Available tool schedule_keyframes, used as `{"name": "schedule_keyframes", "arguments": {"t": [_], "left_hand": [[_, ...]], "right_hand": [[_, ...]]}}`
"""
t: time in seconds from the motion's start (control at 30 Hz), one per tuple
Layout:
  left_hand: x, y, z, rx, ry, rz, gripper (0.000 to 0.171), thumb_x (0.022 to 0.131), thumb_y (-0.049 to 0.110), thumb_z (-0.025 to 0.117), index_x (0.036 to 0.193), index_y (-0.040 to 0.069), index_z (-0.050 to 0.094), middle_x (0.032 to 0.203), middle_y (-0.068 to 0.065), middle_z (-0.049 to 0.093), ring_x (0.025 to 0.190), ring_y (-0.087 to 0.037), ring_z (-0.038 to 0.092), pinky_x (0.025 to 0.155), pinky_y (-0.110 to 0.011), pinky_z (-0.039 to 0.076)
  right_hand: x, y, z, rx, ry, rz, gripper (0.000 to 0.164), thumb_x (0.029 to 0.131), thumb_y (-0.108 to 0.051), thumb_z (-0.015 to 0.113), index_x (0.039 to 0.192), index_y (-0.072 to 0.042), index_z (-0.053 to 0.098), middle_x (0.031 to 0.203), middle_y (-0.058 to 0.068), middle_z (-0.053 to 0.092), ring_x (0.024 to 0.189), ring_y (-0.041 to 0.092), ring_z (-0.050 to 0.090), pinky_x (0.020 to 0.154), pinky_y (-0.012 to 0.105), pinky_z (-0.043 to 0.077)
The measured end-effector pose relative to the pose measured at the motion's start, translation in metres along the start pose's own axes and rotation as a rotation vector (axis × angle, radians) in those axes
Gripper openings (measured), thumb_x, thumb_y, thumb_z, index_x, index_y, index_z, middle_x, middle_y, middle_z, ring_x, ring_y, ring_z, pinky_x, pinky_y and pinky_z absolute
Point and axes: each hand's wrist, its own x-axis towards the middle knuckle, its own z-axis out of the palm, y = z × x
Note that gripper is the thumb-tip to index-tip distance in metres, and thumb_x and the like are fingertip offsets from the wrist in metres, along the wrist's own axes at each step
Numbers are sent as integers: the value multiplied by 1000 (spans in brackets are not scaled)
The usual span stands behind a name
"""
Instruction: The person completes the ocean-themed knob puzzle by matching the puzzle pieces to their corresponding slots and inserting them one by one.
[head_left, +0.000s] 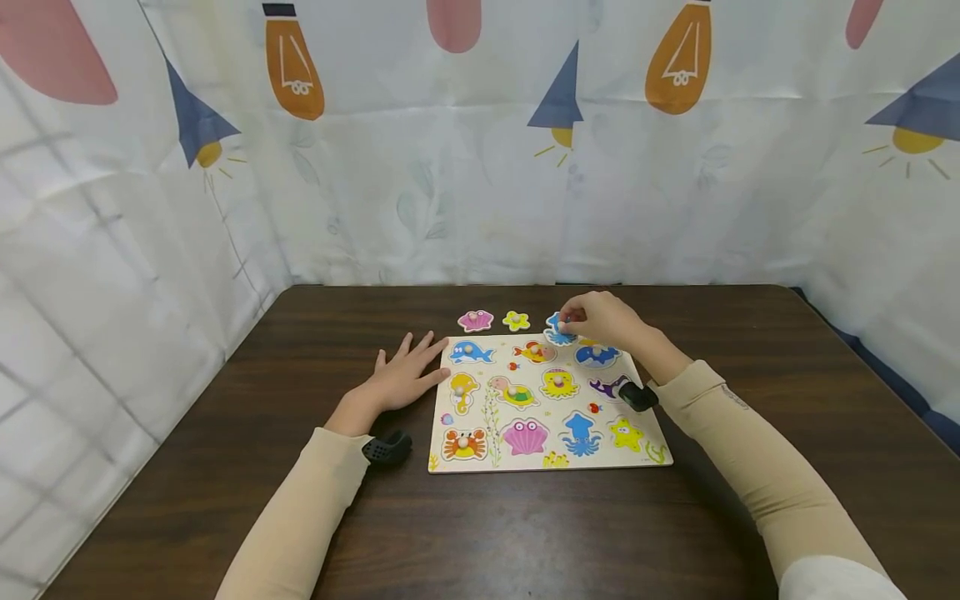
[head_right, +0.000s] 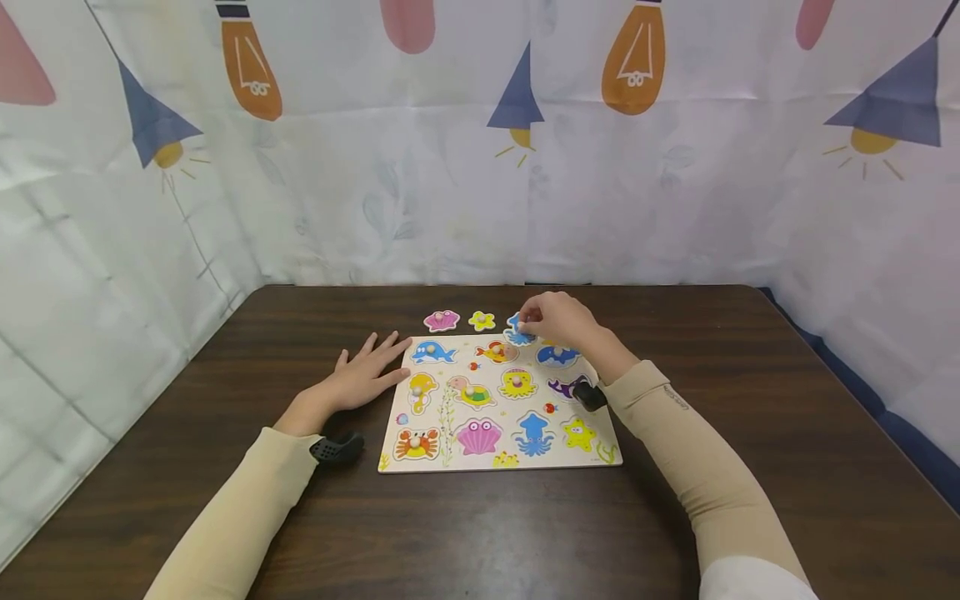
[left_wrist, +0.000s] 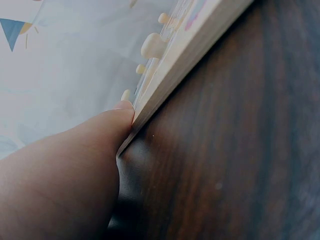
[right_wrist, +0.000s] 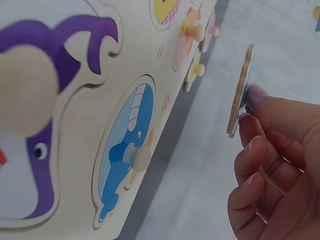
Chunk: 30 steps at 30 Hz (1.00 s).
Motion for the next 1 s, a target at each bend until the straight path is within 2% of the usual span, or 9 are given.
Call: {"name": "schedule_keyframes", "arguments": {"t": [0.17, 0.37, 0.67, 1.0], "left_hand": [[1, -2, 1, 0, 0, -5, 73, 106, 55, 45, 166, 22, 20, 171, -13, 9, 155, -44, -3, 111, -76, -6], [0, -2, 2, 0, 0, -5, 74, 106, 57, 44, 166, 23, 20, 171, -13, 9, 155, -43, -4, 111, -76, -7], [1, -3, 2, 0, 4, -4, 74, 106, 57, 44, 166, 22, 20, 171, -13, 9, 155, -44, -3, 111, -77, -7], [0, 1, 0, 0, -1, -5, 72, 107, 55, 45, 166, 22, 20, 171, -13, 9, 155, -43, -4, 111, -76, -6]], "right_hand": [[-14, -4, -2, -9, -21, -35, 22, 98, -20, 73, 114, -5, 75, 87, 3, 67, 78, 21, 57, 72, 36, 49], [-28, -7, -2, -21, -23, -80, 19, 96, -17, 75, 111, -6, 76, 88, 2, 68, 80, 20, 57, 71, 34, 50], [-47, -9, 0, -14, -40, -121, 10, 95, -16, 76, 103, -10, 76, 88, -1, 67, 71, 16, 55, 60, 30, 47], [-70, -14, 2, -25, -62, -141, 9, 92, -17, 79, 101, -12, 78, 86, -5, 66, 67, 12, 55, 59, 30, 47]]}}
